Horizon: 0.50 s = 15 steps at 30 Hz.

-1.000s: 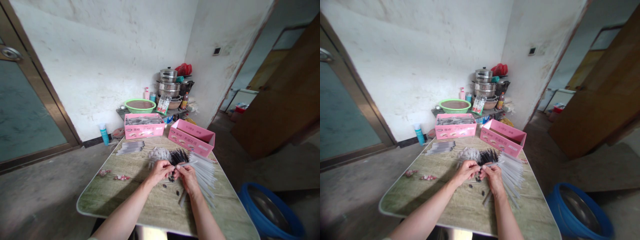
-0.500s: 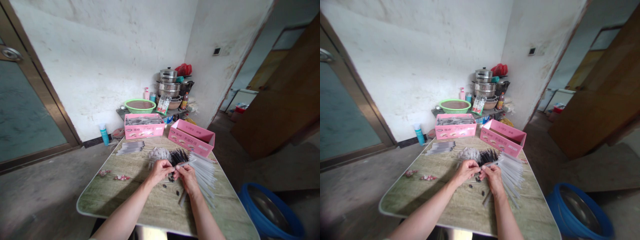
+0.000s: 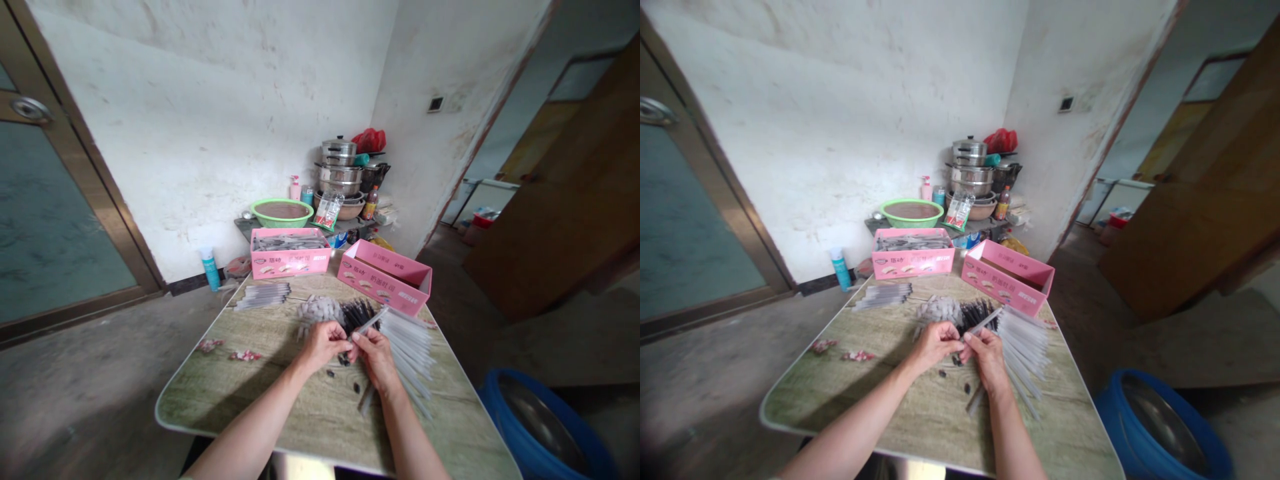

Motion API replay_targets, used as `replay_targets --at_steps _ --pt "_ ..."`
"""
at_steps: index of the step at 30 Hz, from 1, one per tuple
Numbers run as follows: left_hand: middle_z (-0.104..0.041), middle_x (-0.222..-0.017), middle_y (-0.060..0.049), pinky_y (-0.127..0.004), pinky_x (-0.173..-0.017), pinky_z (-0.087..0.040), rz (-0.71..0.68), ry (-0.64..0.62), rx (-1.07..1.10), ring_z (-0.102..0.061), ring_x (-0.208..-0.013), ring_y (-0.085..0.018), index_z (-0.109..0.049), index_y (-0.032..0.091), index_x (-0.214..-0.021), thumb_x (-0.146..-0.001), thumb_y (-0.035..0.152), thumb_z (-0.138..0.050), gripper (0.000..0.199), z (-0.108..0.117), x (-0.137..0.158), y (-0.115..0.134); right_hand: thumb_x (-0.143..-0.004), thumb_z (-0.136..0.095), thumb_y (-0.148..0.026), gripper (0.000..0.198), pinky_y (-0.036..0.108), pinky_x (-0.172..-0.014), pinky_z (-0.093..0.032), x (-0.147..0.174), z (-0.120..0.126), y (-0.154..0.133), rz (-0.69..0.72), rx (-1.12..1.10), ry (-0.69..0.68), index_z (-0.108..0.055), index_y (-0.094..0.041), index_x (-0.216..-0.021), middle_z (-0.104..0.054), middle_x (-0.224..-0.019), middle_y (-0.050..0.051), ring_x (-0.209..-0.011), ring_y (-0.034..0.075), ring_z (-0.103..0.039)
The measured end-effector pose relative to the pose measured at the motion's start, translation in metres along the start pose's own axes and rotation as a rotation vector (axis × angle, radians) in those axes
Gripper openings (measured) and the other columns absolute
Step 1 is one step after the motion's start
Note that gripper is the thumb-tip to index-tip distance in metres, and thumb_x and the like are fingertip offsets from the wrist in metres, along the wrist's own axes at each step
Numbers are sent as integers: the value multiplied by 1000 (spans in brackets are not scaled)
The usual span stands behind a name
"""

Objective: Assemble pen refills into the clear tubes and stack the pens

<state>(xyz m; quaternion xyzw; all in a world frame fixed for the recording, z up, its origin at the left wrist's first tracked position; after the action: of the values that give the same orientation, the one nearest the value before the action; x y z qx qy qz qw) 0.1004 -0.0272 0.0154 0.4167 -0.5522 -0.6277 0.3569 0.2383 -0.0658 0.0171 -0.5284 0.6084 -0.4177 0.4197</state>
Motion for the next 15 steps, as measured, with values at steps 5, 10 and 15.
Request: replay_targets --at_steps 5,10,15 --pt "-60 -57 2 -23 -50 -36 1 -41 -88 -51 -50 -12 -64 19 -67 -77 41 -66 25 1 4 6 -74 -80 -41 28 22 -44 -46 -1 2 0 25 6 8 -67 -17 -74 -66 -54 0 -41 11 -56" --pt "-61 -59 1 -22 -52 -38 -45 -24 -125 -53 -55 -13 -63 18 -65 -72 33 -71 18 -2 4 4 -77 -77 -39 26 20 -42 -44 -1 2 2 35 33 -14 -66 -16 -72 -63 -49 -1 -39 10 -53" --pt "-70 -79 -2 -25 -62 -46 -154 50 -166 -61 -67 -16 -69 18 -90 -67 25 -77 25 7 0 17 -76 -79 -39 25 22 -48 -51 -1 6 1 34 -31 25 -67 -16 -75 -68 -61 1 -48 13 -62"
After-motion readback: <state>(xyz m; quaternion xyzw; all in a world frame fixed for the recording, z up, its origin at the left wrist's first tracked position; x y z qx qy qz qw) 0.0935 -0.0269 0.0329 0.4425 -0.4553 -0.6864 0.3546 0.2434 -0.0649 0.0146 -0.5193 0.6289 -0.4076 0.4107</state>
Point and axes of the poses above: each hand's wrist, its own x-axis away from the middle knuckle, its own z-axis out of the back of the hand, y = z × x, the point moved 5 cm from there along -x, towards the middle knuckle
